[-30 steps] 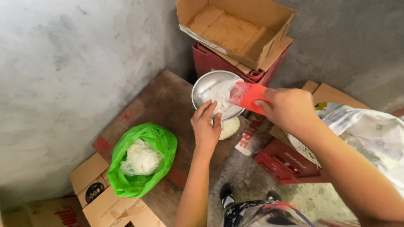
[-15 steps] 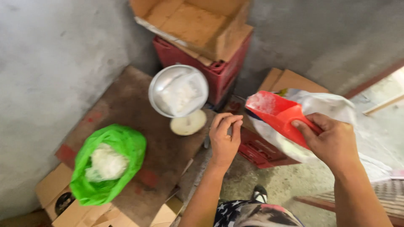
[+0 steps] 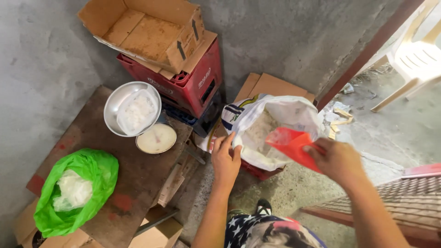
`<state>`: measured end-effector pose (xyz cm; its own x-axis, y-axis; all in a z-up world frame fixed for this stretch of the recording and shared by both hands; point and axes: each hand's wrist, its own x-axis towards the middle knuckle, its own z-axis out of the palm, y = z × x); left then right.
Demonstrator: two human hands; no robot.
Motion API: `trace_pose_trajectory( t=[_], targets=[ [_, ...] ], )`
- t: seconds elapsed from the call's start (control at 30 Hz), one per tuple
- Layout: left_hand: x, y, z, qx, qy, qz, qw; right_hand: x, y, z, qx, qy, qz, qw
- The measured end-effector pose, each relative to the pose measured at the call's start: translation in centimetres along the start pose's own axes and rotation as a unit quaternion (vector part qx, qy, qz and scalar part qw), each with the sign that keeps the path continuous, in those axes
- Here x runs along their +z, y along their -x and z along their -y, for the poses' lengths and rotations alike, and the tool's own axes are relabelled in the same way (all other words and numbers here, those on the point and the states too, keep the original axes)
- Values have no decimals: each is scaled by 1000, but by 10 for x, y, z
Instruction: Measuring white powder into small plastic bags and weighing them on a scale.
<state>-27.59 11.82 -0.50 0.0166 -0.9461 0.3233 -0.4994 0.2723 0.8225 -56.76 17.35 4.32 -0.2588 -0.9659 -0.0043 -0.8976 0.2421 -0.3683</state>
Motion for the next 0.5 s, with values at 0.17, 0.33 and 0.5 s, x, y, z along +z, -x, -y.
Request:
trace_pose_trajectory(
  t=[0.17,0.33,0.5],
  targets=[
    [23,5,21,90,-68,-31,993,59,-36,3,-70,30,39,996],
    [28,2,22,19,-93,-7,995,150,-75,0,-136,98,74,983],
    [30,-7,19,-19,7,-14,1000,178,-90,30,-125,142,118,975]
  ],
)
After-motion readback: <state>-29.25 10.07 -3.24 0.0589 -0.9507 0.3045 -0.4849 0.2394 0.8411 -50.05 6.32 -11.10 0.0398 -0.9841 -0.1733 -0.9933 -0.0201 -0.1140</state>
